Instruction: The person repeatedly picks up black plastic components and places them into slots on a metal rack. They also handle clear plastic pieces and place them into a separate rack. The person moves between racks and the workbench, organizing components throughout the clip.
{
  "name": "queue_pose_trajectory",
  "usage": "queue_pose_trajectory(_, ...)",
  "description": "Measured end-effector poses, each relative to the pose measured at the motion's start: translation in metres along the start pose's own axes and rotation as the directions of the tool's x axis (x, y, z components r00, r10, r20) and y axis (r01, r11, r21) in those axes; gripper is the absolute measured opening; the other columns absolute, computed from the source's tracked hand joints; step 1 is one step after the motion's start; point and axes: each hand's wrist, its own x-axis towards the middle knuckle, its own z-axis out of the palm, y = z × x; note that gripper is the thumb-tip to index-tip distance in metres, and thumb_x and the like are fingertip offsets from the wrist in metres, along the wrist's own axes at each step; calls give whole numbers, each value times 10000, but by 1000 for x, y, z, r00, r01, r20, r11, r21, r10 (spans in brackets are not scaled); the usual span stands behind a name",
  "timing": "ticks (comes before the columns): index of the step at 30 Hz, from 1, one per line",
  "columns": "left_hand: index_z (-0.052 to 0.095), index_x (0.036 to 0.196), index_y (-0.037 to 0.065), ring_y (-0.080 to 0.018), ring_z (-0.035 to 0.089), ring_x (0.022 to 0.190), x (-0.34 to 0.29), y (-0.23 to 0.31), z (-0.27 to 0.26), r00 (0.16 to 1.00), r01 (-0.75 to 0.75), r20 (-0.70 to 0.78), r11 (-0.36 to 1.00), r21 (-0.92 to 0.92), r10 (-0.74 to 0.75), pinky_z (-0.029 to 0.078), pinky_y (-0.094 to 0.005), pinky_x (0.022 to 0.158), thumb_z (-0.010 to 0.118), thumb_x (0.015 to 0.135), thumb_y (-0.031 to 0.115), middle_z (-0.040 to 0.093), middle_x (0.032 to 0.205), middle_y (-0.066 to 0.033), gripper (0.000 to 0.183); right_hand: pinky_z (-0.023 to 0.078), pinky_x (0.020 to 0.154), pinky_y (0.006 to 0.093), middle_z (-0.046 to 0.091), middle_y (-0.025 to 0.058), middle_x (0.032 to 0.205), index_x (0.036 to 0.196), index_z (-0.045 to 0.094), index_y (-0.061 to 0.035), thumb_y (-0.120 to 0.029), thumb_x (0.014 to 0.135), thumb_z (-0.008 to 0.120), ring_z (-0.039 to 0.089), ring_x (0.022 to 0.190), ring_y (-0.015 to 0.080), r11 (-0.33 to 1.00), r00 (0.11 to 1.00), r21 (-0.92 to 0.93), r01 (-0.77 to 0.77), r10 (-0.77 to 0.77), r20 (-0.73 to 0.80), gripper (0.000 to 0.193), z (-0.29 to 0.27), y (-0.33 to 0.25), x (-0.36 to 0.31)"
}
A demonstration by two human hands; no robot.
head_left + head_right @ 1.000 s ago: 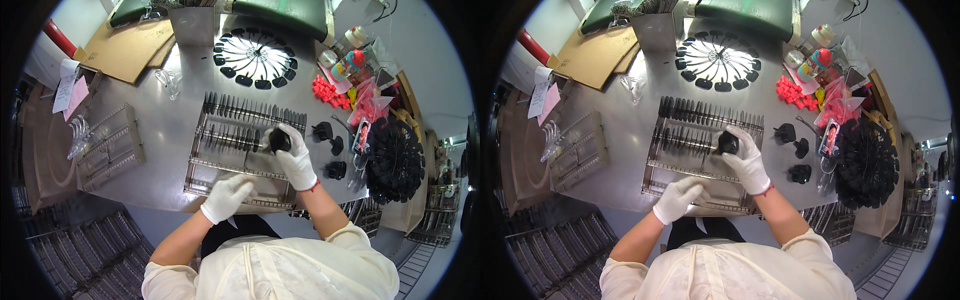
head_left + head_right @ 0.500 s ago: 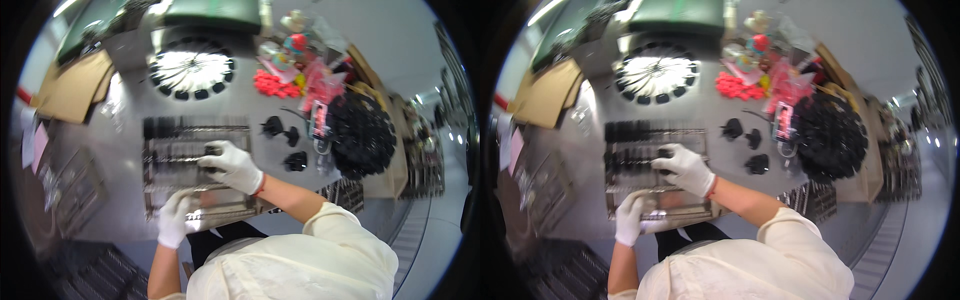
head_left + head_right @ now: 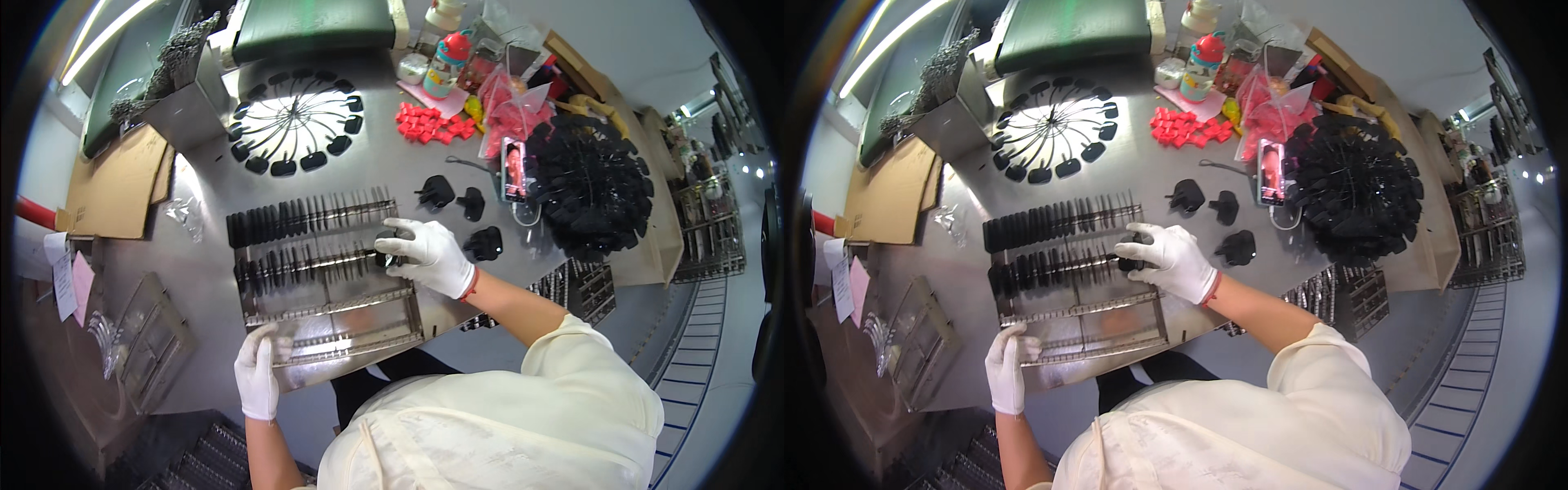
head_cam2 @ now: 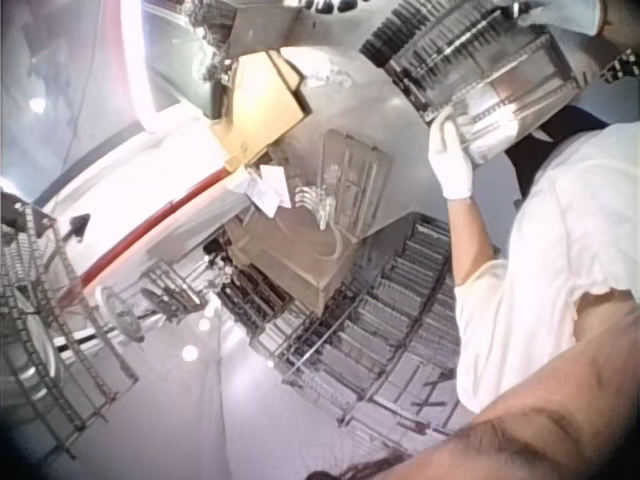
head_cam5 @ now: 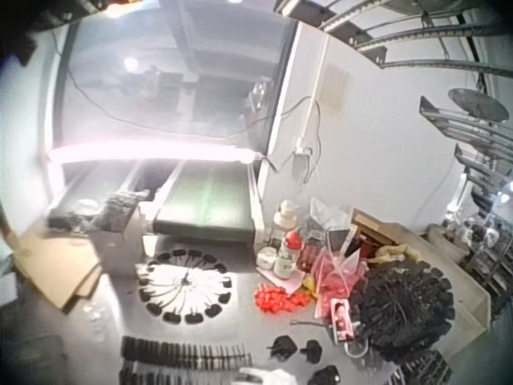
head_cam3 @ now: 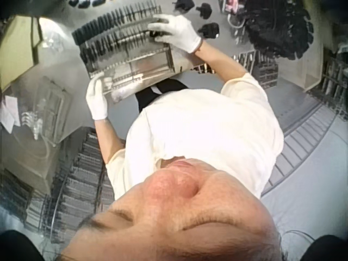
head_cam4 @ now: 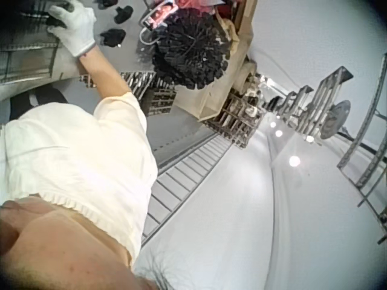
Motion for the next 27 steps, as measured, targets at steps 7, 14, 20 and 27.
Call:
queue_pose_trajectory(7,634,1271,-24,-106,679,863,19,27,17,999,-20,47,1000,4,20,541,-240,801,534,1060,154,739,988,-86,294,559,882,369,590,156,1413,1113,738,-180,-156,736,848,677,1003,285,959,999,281,50,-53,4,393,17,-17,24)
queue_pose_trajectory(14,633,1263,-29,-117,686,874,26,38,33,993,-8,115,1000,-28,11,549,-242,797,535,1059,134,734,994,-110,279,584,877,351,608,123,1264,1061,735,-173,-147,721,850,673,1018,272,979,996,186,-86,86,12,360,13,-24,19)
queue_pose_trajectory(20,633,1252,-39,-114,680,854,25,30,21,998,-11,66,999,-33,14,546,-248,798,526,1063,150,737,970,-106,288,571,877,372,631,94,1278,1059,744,-183,-134,736,849,636,1114,255,928,994,356,-113,106,41,343,16,-28,19)
queue_pose_trajectory(27,639,1247,-38,-122,684,856,25,40,15,999,-13,39,999,-39,14,550,-251,797,511,1067,127,745,992,-123,276,579,850,386,656,137,1249,1068,752,-187,-139,759,808,683,1005,311,994,999,105,20,-23,27,318,14,-35,23)
